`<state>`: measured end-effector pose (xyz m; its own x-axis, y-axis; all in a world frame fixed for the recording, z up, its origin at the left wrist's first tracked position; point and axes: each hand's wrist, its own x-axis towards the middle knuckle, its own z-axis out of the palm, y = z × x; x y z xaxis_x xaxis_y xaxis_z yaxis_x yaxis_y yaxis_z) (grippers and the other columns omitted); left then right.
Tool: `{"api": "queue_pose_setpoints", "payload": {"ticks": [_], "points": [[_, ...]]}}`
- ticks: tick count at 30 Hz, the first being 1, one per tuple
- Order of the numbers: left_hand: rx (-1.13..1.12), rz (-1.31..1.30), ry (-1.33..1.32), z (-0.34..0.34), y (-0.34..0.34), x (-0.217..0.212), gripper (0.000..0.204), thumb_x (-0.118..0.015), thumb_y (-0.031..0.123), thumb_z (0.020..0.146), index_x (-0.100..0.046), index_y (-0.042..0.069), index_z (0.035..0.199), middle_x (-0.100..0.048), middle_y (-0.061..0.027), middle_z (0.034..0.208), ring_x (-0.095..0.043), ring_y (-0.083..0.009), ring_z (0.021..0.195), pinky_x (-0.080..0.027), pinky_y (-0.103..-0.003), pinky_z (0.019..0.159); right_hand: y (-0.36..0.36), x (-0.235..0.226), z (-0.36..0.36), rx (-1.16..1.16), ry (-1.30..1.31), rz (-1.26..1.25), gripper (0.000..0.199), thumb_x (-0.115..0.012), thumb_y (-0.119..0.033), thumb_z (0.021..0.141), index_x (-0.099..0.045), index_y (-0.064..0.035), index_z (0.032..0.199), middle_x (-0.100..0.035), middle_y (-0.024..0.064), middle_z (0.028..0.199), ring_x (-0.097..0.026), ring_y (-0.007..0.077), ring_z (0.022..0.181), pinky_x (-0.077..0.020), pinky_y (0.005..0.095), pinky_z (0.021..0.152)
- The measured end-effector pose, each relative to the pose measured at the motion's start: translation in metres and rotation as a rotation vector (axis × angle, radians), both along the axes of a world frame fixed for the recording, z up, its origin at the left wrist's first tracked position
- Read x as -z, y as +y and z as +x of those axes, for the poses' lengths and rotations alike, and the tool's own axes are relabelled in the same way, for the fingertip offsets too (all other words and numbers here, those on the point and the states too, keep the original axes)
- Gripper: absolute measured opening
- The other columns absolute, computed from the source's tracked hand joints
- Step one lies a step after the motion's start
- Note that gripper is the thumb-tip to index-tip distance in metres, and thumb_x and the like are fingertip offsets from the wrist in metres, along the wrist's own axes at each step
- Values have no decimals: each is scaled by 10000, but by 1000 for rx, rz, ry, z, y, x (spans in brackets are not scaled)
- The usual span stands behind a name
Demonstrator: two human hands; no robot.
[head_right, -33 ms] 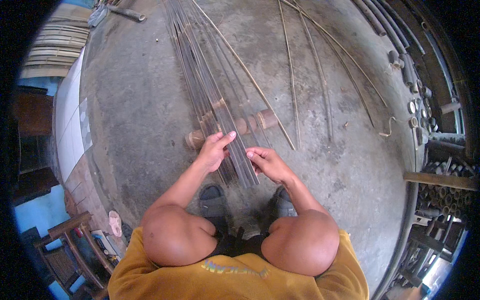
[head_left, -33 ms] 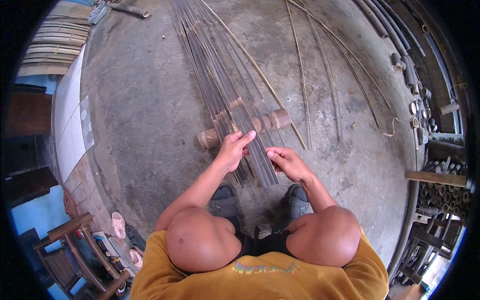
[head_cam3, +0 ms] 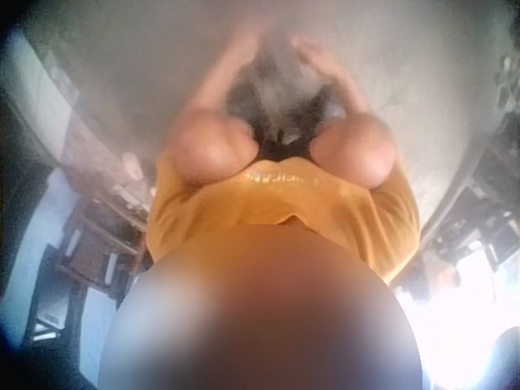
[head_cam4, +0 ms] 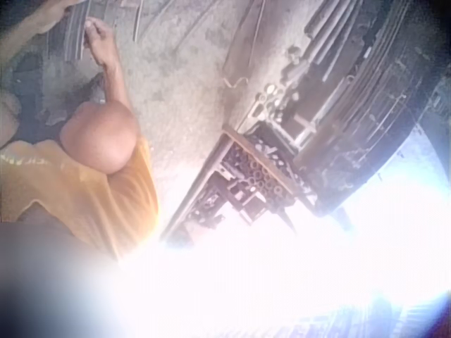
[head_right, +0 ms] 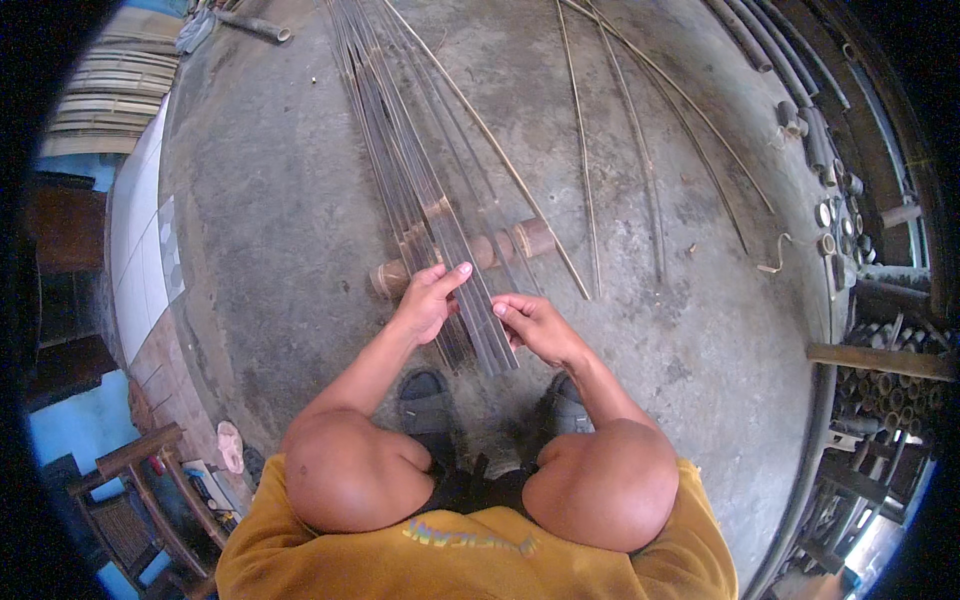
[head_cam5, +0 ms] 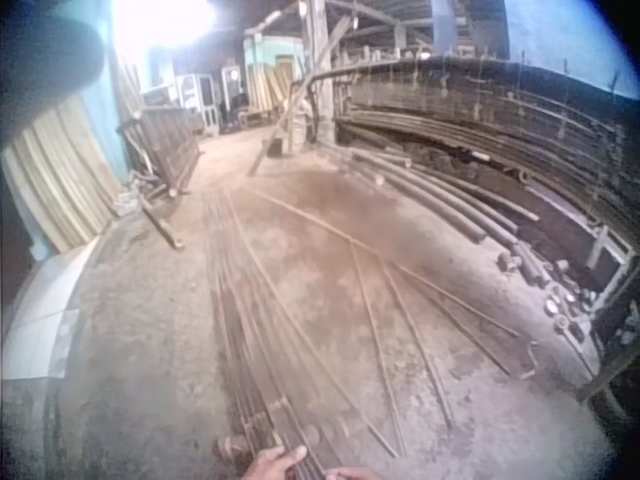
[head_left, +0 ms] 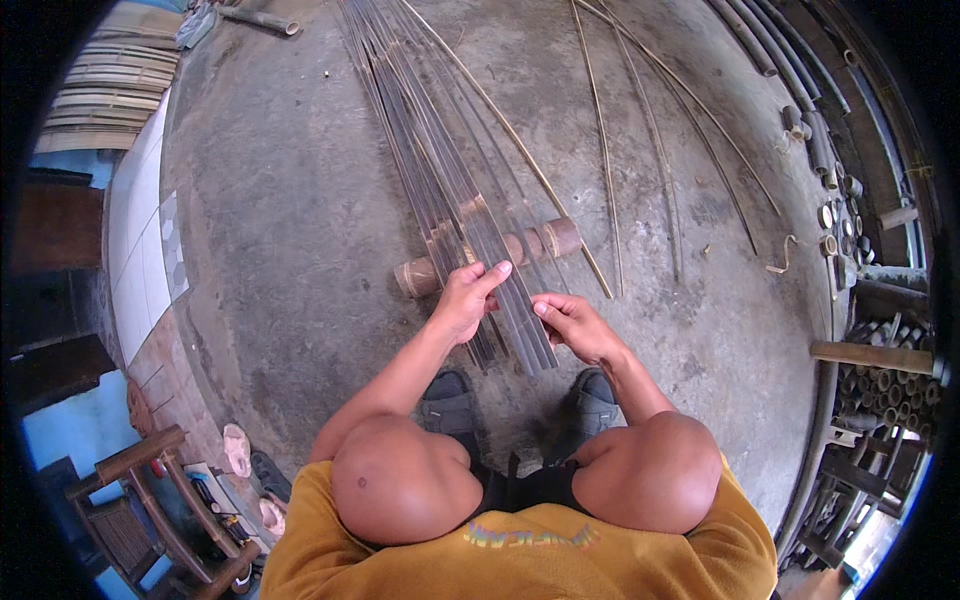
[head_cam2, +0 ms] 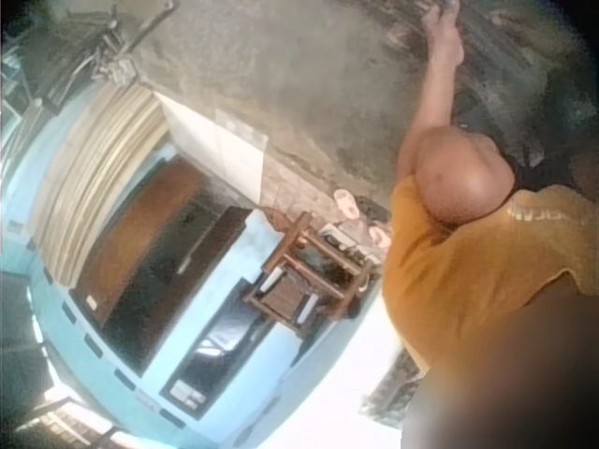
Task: The person carries a bundle of thin bamboo strips into a workshop, places them on the floor, and repeatedly picks up individual strips to inspect and sort them. The person remains squatting while handling the strips throughout the clip.
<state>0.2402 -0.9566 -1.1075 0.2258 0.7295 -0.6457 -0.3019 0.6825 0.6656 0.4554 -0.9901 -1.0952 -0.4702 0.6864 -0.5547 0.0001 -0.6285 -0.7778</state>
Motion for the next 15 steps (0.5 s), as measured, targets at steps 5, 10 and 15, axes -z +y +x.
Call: {"api": "queue_pose_setpoints", "payload": {"ticks": [5, 10, 15], "points": [[-20, -9, -16, 0, -1, 4, 199, -699, 275, 958, -658, 95, 1033, -678, 19, 921, -639, -82, 806, -526, -270, 696, 0, -4, -2, 18, -24, -42, 315, -519, -259, 1062, -655, -57, 1262, -652, -20, 854, -573, 57, 712, -508, 242, 635], [-46, 32, -245, -23, 12, -22, 208, -708, 244, 941, -657, 83, 1061, -713, -36, 955, -687, -135, 854, -566, -307, 746, 23, 19, 35, 180, -258, 196, 293, -533, -236, 1045, -673, -23, 1188, -668, 28, 831, -610, 93, 687, -523, 260, 613], [-79, 138, -294, -65, 16, -45, 173, -686, 212, 950, -671, 65, 1041, -717, -61, 920, -696, -152, 830, -575, -313, 746, 20, 58, 87, 258, -653, 294, 254, -567, -214, 1010, -689, -18, 1113, -674, 74, 796, -635, 131, 681, -529, 295, 623]]}}
